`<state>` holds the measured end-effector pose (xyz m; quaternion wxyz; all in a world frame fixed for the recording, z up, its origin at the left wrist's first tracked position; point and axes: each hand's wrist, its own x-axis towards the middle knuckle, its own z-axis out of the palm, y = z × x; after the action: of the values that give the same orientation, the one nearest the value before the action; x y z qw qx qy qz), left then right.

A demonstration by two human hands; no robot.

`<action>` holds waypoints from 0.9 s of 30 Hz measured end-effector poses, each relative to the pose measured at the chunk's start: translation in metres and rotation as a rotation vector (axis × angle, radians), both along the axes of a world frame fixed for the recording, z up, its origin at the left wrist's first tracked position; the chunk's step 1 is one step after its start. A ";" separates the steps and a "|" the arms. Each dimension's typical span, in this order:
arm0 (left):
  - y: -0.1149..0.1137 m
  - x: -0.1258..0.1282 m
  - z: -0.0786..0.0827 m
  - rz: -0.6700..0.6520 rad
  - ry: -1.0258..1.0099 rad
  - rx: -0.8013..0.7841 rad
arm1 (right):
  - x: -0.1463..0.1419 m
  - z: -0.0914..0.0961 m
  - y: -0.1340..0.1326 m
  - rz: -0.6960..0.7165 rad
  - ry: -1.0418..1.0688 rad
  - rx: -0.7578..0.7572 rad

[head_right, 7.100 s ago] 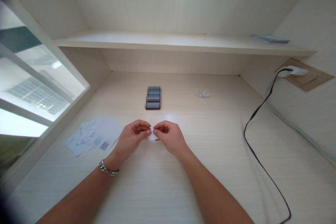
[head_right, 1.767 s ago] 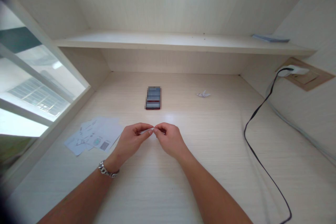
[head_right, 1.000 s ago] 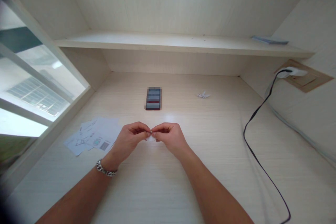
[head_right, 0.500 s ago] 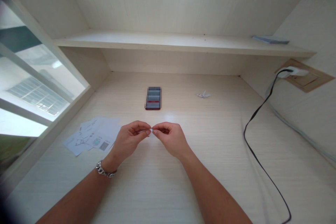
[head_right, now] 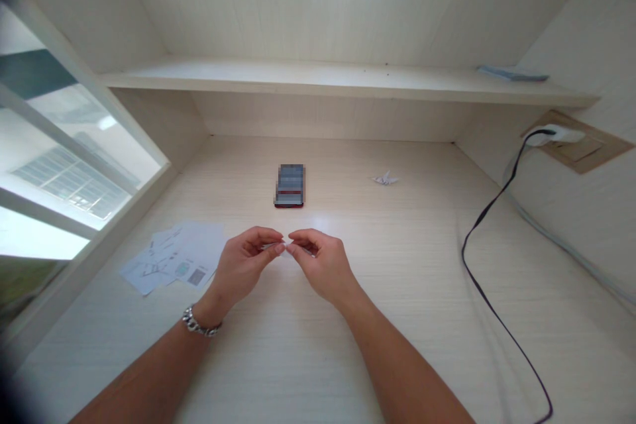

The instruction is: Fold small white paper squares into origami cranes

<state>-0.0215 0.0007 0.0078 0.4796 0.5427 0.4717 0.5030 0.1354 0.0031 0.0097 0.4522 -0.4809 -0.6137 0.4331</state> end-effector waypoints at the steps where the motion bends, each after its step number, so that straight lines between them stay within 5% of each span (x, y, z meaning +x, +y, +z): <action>1: 0.000 0.000 0.000 0.003 0.014 0.010 | 0.000 0.000 0.000 0.009 -0.003 -0.014; 14: -0.003 -0.001 0.003 0.012 0.014 0.084 | -0.001 0.002 -0.001 0.096 0.058 -0.081; 27: 0.000 -0.003 0.001 -0.077 0.071 0.034 | 0.000 -0.001 0.000 0.068 -0.139 -0.041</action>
<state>-0.0248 0.0011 0.0089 0.4725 0.5860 0.4583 0.4725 0.1350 0.0028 0.0087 0.3836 -0.4978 -0.6508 0.4261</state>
